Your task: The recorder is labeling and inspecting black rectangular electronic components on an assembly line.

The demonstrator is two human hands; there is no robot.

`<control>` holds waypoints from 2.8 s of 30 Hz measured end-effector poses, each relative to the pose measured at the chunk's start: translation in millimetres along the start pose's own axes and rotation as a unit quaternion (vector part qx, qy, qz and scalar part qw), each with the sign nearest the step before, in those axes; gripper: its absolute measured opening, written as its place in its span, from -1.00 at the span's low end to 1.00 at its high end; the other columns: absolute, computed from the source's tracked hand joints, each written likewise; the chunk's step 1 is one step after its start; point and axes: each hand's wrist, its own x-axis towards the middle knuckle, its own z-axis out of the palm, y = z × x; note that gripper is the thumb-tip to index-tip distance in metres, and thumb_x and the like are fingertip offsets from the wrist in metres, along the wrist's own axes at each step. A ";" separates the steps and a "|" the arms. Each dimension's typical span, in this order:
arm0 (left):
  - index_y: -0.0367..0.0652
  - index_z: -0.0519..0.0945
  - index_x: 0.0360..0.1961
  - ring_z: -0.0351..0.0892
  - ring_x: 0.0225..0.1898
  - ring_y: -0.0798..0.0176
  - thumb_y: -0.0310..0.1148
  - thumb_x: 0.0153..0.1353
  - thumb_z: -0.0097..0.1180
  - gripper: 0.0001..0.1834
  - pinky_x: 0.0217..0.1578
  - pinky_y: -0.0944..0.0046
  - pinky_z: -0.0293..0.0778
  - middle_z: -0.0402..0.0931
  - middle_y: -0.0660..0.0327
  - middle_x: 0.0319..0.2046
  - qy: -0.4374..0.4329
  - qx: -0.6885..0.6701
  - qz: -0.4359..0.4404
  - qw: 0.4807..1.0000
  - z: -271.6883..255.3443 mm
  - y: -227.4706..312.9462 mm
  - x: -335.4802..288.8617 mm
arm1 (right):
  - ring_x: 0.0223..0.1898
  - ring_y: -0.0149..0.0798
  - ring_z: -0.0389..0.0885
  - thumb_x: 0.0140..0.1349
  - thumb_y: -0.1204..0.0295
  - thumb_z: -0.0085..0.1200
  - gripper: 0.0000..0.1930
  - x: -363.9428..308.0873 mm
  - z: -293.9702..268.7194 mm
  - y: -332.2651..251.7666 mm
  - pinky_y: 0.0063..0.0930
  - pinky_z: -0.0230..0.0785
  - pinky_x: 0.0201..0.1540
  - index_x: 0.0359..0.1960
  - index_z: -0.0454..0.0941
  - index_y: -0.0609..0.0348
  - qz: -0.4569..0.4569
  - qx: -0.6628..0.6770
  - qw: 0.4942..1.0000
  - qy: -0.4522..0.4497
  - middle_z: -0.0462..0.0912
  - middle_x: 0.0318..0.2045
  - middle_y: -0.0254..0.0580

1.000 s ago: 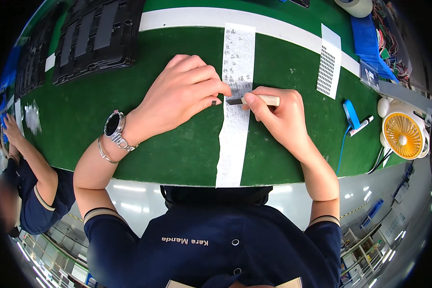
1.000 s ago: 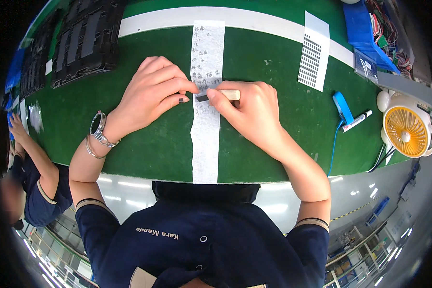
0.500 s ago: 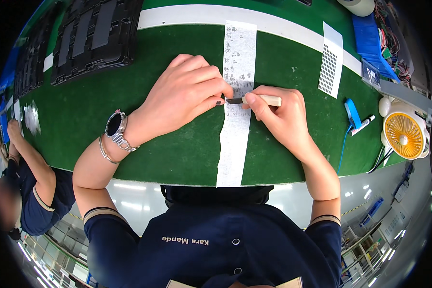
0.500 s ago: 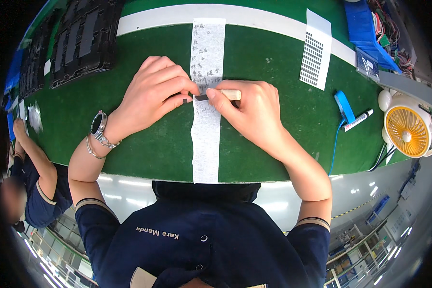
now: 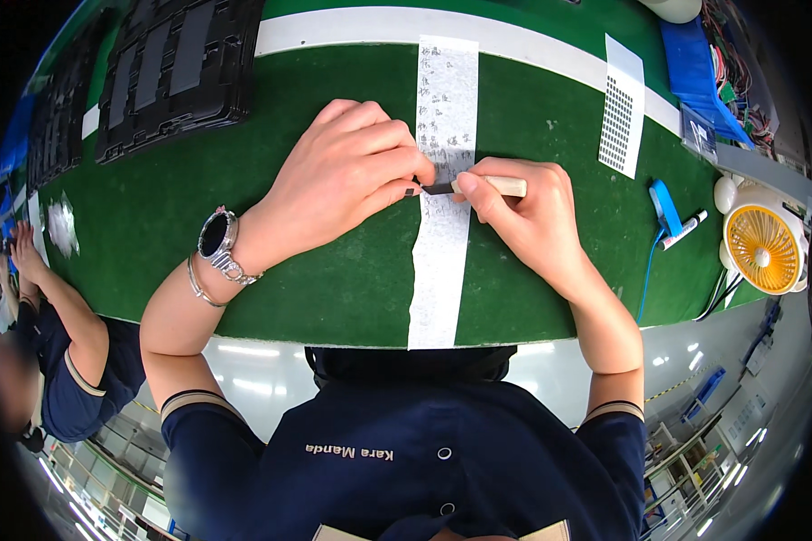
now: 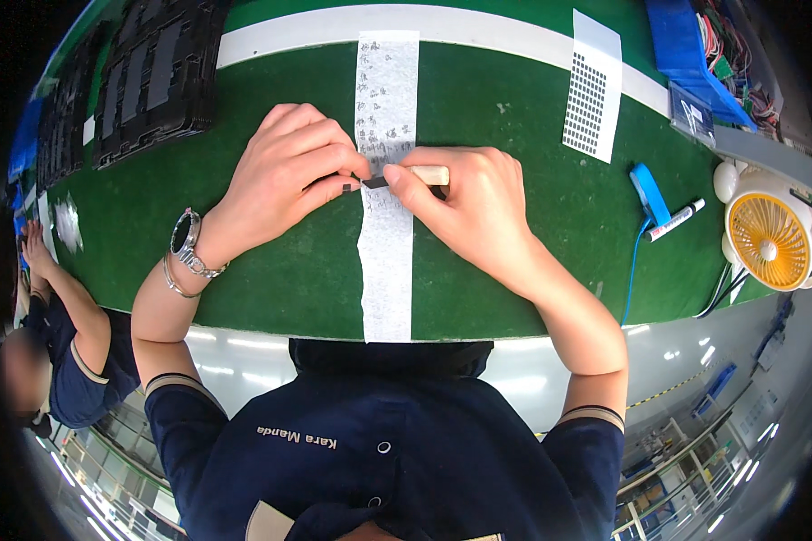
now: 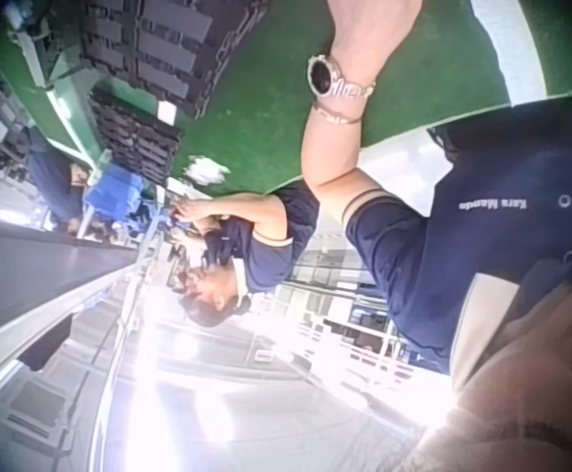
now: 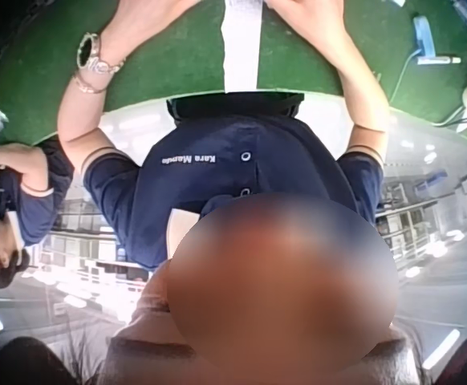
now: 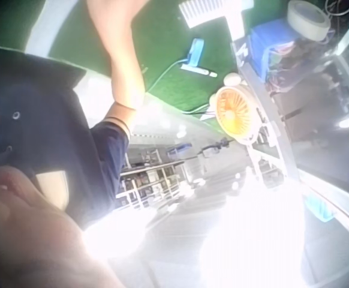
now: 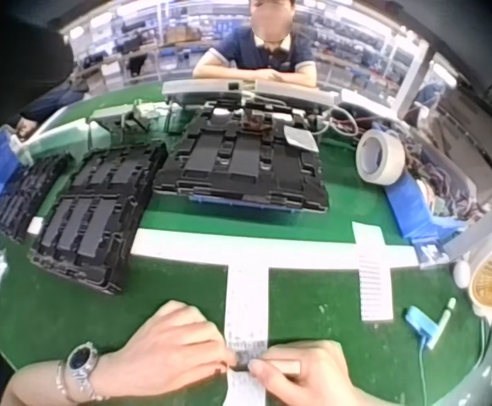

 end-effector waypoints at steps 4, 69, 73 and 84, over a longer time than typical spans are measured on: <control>-0.01 0.60 -0.38 0.43 -0.26 0.22 -0.41 -0.03 0.36 -0.82 -0.09 0.18 0.31 0.48 0.39 -0.40 0.003 -0.002 0.003 1.000 0.4 0.1 0.6 | -0.73 -0.21 0.43 0.26 0.17 0.16 -0.72 0.4 1.8 -0.6 -0.38 0.25 -0.60 -0.48 0.70 0.07 -0.002 0.008 1.000 0.009 0.46 -0.78 -0.27; -0.14 0.40 -0.32 0.43 -0.43 0.54 -0.40 0.37 0.06 -0.88 -0.46 0.51 0.29 0.38 0.38 -0.43 -0.042 -0.425 -0.149 0.892 -22.5 -1.6 42.3 | -0.44 -0.63 0.28 0.40 0.36 0.08 -0.83 -0.7 -23.5 17.3 -0.71 0.12 -0.39 -0.27 0.49 0.21 0.018 0.339 0.940 0.042 0.41 -0.46 -0.53; -0.14 0.35 -0.41 0.36 -0.50 0.52 -0.22 0.47 -0.05 -0.70 -0.51 0.50 0.22 0.32 0.36 -0.54 -0.065 -0.433 -0.134 0.889 -5.8 -19.6 49.8 | -0.45 -0.64 0.26 0.42 0.31 0.05 -0.79 -6.9 -24.8 14.1 -0.71 0.10 -0.41 -0.20 0.54 0.24 0.034 0.326 0.944 0.039 0.41 -0.46 -0.52; -0.04 0.11 -0.61 0.01 -0.62 0.48 0.15 0.51 -0.37 -0.39 -0.57 0.43 -0.01 0.03 0.40 -0.65 0.008 -0.503 -0.131 0.854 -14.3 -33.1 38.2 | -0.59 -0.61 0.29 0.42 0.45 -0.02 -0.79 -17.7 -23.6 27.8 -0.65 0.13 -0.54 -0.33 0.57 0.33 -0.115 0.194 0.946 0.233 0.53 -0.54 -0.36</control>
